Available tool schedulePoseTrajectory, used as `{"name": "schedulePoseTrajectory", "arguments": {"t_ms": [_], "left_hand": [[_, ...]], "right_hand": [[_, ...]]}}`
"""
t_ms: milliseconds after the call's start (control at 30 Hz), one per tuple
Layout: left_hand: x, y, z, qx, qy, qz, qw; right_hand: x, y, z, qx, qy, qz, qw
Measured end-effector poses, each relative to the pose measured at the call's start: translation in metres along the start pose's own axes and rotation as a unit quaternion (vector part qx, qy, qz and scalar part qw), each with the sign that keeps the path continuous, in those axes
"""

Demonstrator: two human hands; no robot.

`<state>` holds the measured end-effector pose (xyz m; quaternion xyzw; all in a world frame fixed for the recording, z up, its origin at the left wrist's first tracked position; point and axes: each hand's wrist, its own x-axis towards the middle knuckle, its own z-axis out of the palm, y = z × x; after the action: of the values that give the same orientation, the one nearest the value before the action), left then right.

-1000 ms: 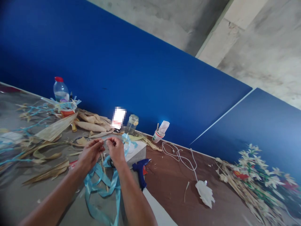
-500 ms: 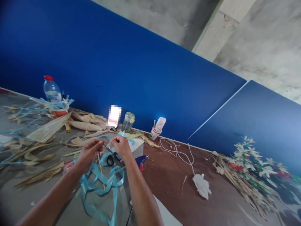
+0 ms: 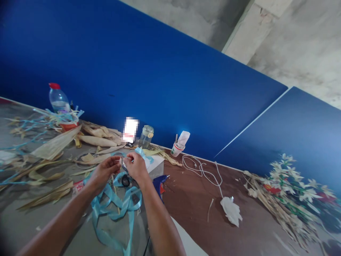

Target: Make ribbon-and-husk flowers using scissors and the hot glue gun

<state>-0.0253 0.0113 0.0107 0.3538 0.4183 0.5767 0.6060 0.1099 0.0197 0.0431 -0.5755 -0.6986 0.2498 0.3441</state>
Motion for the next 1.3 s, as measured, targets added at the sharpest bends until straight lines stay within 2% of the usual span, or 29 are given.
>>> {"name": "schedulePoseTrajectory", "arguments": {"t_ms": [133, 200, 333, 433, 667, 833, 933, 1033, 1100, 1167, 1233, 1300], "left_hand": [[0.003, -0.004, -0.006, -0.046, 0.021, -0.007, 0.999], [0.004, -0.004, -0.008, -0.066, 0.032, -0.009, 0.997], [0.002, -0.002, -0.007, -0.082, 0.048, -0.022, 0.995], [0.003, -0.003, -0.008, -0.096, 0.045, -0.019, 0.994], [0.006, -0.006, -0.012, -0.099, 0.028, 0.004, 0.995], [0.006, -0.007, -0.011, -0.09, 0.045, 0.01, 0.995], [0.007, -0.007, -0.011, -0.1, 0.061, 0.019, 0.993], [0.007, -0.007, -0.012, -0.113, 0.07, 0.017, 0.991], [0.008, -0.007, -0.012, -0.126, 0.074, 0.013, 0.989], [0.008, -0.006, -0.012, -0.147, 0.078, 0.005, 0.986], [0.008, -0.006, -0.011, -0.171, 0.079, -0.008, 0.982], [0.007, -0.005, -0.01, -0.196, 0.077, -0.018, 0.977]], "right_hand": [[-0.016, 0.013, 0.001, -0.153, -0.073, 0.018, 0.985], [-0.025, 0.018, 0.006, -0.235, -0.102, 0.015, 0.966], [-0.034, 0.023, 0.018, -0.356, -0.121, 0.023, 0.926], [-0.033, 0.022, 0.024, -0.386, -0.132, 0.017, 0.913], [-0.026, 0.019, 0.026, -0.401, -0.149, 0.01, 0.904], [-0.025, 0.023, 0.025, -0.397, -0.16, 0.015, 0.904], [-0.025, 0.025, 0.017, -0.351, -0.155, 0.028, 0.923], [-0.023, 0.029, 0.009, -0.272, -0.113, 0.037, 0.955], [-0.02, 0.033, 0.007, -0.172, -0.081, 0.055, 0.98], [-0.019, 0.037, 0.008, -0.022, -0.074, 0.086, 0.993], [-0.02, 0.039, 0.012, 0.142, -0.071, 0.108, 0.981], [-0.024, 0.039, 0.018, 0.27, -0.065, 0.109, 0.955]]}}
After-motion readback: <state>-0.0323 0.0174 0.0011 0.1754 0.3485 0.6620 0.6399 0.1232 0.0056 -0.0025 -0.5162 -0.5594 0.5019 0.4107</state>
